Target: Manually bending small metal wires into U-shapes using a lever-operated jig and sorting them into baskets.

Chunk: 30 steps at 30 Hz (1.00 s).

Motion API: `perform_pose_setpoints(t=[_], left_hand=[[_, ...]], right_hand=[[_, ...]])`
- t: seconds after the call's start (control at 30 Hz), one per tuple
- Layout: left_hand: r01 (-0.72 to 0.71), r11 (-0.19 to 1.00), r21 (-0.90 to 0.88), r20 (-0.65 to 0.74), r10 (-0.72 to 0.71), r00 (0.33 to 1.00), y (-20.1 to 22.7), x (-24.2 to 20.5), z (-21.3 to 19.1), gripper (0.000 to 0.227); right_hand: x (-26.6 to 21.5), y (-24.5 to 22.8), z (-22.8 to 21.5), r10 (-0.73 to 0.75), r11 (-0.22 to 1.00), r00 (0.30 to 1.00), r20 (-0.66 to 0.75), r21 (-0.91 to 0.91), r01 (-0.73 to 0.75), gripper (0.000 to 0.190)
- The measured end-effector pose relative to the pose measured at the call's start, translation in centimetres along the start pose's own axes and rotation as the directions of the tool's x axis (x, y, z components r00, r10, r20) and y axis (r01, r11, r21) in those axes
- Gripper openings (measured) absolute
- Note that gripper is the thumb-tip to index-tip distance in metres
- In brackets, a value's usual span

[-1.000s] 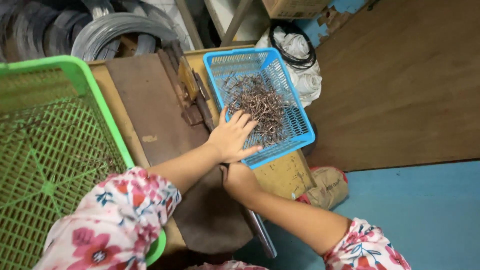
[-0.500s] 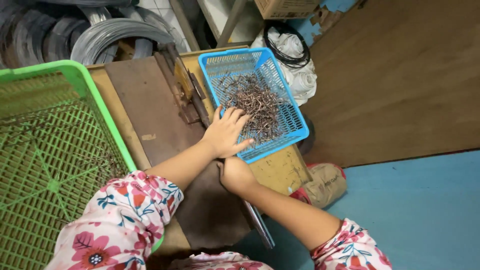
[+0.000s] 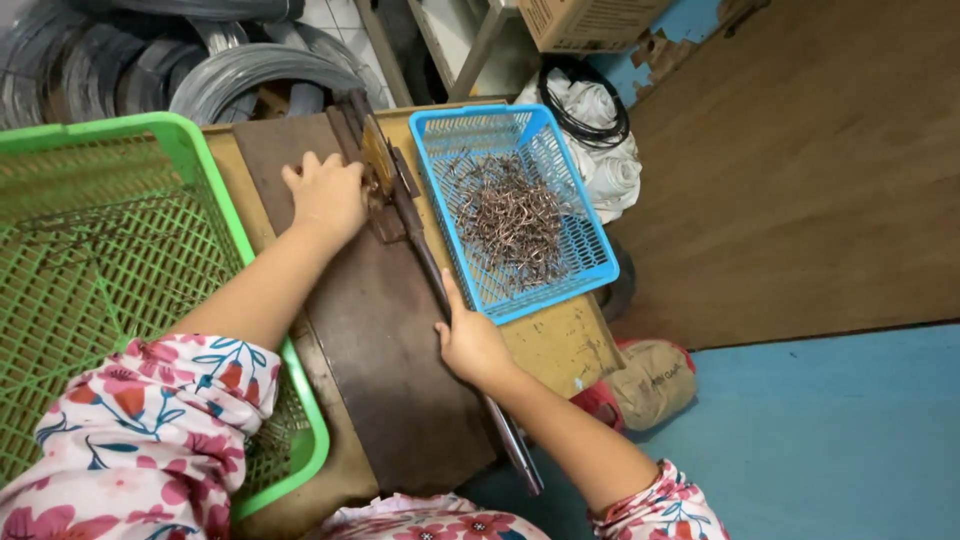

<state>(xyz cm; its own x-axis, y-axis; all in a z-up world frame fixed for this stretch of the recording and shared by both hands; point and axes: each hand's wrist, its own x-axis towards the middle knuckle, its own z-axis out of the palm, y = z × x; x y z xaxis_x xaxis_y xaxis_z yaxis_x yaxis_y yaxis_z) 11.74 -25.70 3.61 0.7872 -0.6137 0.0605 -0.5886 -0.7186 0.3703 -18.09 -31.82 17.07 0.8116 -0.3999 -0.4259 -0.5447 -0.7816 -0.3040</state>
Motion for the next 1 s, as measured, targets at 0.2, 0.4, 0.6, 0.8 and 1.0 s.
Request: perform_pose_setpoints(t=[0.2, 0.4, 0.6, 0.8, 1.0], left_hand=[[-0.038, 0.997, 0.063, -0.03, 0.04, 0.999, -0.7, 0.8, 0.8, 0.021], [-0.031, 0.999, 0.038, 0.166, 0.024, 0.986, 0.9, -1.4, -0.7, 0.025], [-0.105, 0.994, 0.022, 0.207, 0.098, 0.973, 0.0, -3.2, 0.2, 0.02], [-0.173, 0.981, 0.09, 0.439, 0.117, 0.891, -1.0, -6.2, -5.6, 0.018], [-0.371, 0.918, 0.139, 0.726, 0.16, 0.668, -0.7, -8.9, -9.2, 0.022]], right_hand=[[-0.8, -0.4, -1.4, -0.015, 1.0, 0.999, 0.041, 0.011, 0.014, 0.088], [-3.5, -3.7, -7.7, -0.009, 1.0, 0.995, 0.095, 0.003, 0.009, 0.085], [-2.6, -2.8, -7.9, -0.009, 0.998, 0.995, 0.098, -0.055, 0.014, 0.089], [-2.7, -2.7, -5.0, 0.037, 0.998, 0.992, 0.122, 0.049, -0.043, 0.089], [-1.3, -1.0, -1.6, 0.031, 0.993, 0.996, 0.086, 0.113, -0.041, 0.088]])
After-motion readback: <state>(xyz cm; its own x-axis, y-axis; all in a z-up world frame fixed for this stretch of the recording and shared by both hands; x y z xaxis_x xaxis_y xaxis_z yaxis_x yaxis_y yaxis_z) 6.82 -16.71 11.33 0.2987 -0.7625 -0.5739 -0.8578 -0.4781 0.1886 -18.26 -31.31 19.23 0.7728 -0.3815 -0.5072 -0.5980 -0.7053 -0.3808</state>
